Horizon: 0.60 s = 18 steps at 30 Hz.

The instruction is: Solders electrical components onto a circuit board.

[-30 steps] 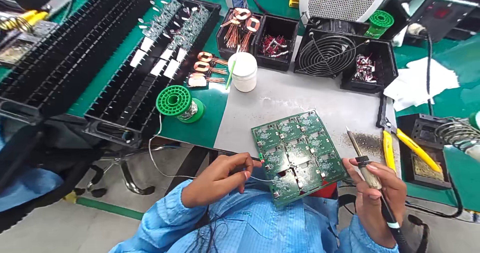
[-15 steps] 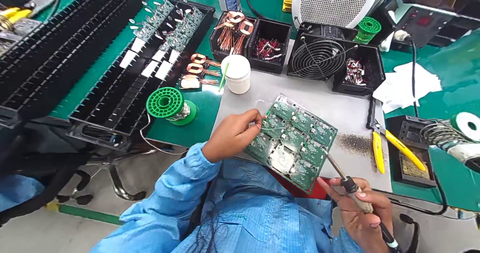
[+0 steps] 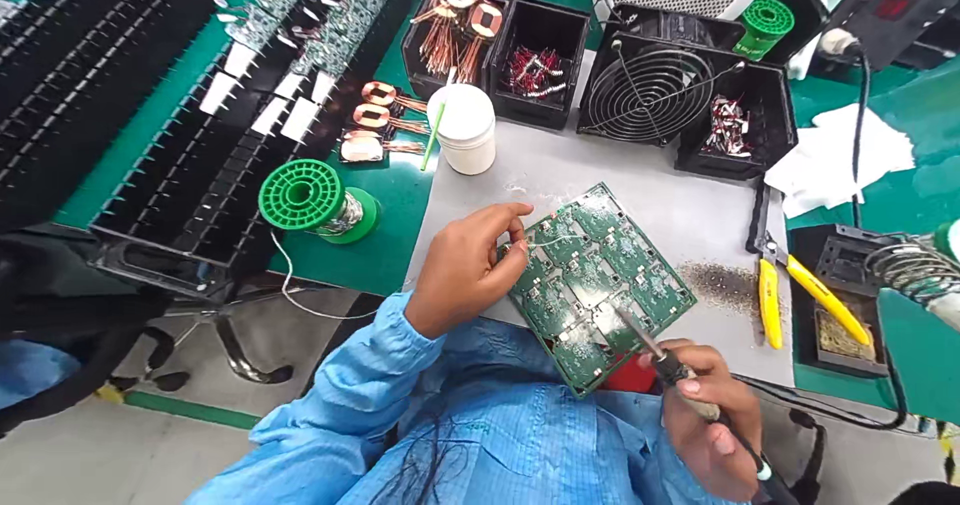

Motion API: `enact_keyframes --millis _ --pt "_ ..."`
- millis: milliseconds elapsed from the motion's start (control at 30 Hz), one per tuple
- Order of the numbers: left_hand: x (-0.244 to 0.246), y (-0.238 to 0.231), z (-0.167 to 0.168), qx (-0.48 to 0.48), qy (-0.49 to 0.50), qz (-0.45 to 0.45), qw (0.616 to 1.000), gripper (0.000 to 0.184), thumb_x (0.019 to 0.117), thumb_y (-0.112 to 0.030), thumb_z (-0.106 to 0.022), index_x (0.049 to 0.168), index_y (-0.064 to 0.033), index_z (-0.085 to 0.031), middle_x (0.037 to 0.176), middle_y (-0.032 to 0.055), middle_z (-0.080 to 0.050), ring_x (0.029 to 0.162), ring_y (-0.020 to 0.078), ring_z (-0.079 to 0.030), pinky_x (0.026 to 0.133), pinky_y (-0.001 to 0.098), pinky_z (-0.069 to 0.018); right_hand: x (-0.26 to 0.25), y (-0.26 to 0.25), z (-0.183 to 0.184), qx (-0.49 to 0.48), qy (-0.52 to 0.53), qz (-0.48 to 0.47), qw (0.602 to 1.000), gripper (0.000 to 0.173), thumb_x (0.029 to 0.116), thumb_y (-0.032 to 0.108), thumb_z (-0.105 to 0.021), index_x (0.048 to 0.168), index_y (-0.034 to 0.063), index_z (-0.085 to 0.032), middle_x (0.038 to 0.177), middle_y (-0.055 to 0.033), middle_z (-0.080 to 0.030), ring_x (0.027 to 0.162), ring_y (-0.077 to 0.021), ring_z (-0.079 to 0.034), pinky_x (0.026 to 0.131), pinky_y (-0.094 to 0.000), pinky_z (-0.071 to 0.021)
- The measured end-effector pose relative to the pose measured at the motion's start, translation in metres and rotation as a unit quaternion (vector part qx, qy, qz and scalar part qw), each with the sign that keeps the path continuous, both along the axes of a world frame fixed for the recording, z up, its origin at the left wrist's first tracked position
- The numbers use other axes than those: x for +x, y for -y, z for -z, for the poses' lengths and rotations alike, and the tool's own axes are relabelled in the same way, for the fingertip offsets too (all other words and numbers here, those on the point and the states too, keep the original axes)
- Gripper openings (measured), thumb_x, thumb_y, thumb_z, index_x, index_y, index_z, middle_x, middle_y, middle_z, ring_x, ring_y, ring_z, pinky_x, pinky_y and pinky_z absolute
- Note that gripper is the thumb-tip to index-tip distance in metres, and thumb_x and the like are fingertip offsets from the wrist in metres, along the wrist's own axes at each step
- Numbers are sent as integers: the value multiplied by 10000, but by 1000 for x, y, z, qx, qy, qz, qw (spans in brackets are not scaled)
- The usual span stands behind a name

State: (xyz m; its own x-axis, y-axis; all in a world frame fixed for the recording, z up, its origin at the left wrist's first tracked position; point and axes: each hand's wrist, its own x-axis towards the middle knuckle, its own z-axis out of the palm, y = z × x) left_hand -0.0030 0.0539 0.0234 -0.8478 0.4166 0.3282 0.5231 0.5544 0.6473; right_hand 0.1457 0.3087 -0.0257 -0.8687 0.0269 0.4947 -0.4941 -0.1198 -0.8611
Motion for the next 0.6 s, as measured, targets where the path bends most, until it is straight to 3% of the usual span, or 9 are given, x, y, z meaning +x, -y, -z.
enact_keyframes --millis 67,133,267,367,600 --pt "13 6 9 13 -22 -26 999 233 942 -186 -496 862 -54 -670 1050 90 -760 730 87 -607 687 322 -452 -8 -6 -3 68 -39 58 995 329 1053 460 -495 1309 332 -657 1250 166 -631 1200 -37 -578 1009 -221 -475" --pt "21 16 21 42 -39 -38 998 224 911 -192 -498 823 -63 -658 933 80 -757 740 120 -597 728 358 -411 -15 -7 -3 159 -78 96 979 333 1060 426 -478 1350 318 -603 1254 168 -611 1230 -28 -548 1043 -214 -432" --pt "26 32 34 75 -62 -49 994 185 871 -205 -524 746 -95 -604 970 81 -767 804 109 -607 781 326 -400 -25 1 3 312 -131 141 930 297 1031 419 -523 1249 245 -627 1173 102 -639 1195 -82 -542 1071 -275 -374" --pt "26 28 35 56 -82 -77 992 187 856 -184 -559 705 -88 -612 954 98 -762 781 134 -598 746 336 -397 -32 4 4 343 -148 138 917 264 1008 406 -563 1175 232 -670 1091 97 -682 1125 -97 -561 1053 -300 -354" --pt "23 25 34 35 -75 -67 994 189 852 -196 -558 693 -107 -608 982 82 -769 796 138 -607 751 350 -390 -37 7 9 351 -125 124 920 255 1010 378 -558 1137 214 -707 1051 100 -732 1041 -82 -575 995 -299 -333"
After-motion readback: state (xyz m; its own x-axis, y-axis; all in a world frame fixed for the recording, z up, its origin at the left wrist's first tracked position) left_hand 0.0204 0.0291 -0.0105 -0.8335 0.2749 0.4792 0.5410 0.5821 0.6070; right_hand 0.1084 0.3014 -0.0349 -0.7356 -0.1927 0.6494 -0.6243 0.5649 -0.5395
